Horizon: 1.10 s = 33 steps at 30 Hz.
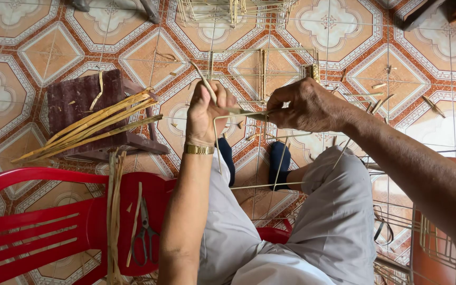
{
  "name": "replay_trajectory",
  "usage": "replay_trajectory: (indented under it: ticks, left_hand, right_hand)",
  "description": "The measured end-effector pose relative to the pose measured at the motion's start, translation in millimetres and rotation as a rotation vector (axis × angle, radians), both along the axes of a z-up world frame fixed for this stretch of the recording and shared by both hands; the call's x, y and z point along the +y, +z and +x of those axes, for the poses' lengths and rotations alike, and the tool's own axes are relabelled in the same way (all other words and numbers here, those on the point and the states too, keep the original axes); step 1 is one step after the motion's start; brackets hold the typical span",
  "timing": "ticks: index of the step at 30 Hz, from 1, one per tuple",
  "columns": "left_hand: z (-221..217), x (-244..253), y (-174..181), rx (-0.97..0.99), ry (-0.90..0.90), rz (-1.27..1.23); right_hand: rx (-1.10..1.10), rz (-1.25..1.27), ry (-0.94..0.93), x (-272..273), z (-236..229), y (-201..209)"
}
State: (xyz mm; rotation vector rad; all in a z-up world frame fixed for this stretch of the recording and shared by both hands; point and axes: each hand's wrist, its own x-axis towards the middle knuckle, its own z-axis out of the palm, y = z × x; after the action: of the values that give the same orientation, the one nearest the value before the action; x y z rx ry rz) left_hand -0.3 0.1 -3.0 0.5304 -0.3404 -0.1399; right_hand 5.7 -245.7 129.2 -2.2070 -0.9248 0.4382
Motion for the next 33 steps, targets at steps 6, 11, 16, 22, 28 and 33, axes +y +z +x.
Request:
replay_trajectory:
  ticks: [6, 11, 16, 22, 28, 33]
  left_hand:
    - [-2, -3, -28, 0.007, -0.078, 0.233]
    - [1, -7, -37, 0.082, -0.177, 0.547]
    - [7, -14, -33, 0.068, -0.239, 0.538]
    - [17, -18, -35, -0.085, -0.225, 0.675]
    - [14, -22, -4, -0.067, -0.344, 0.554]
    - [-10, 13, -6, 0.163, 0.215, 0.633]
  right_hand:
    - [0.032, -0.056, -0.053, -10, 5, -9]
    - [0.263, 0.008, -0.137, -8, 4, -4]
    - [0.189, -0.07, -0.139, -2, 1, 4]
    - [0.275, -0.094, -0.163, 2, -4, 16]
    - [0.094, 0.041, -0.013, -3, -7, 11]
    - [0.038, 0.038, -0.01, -3, -7, 4]
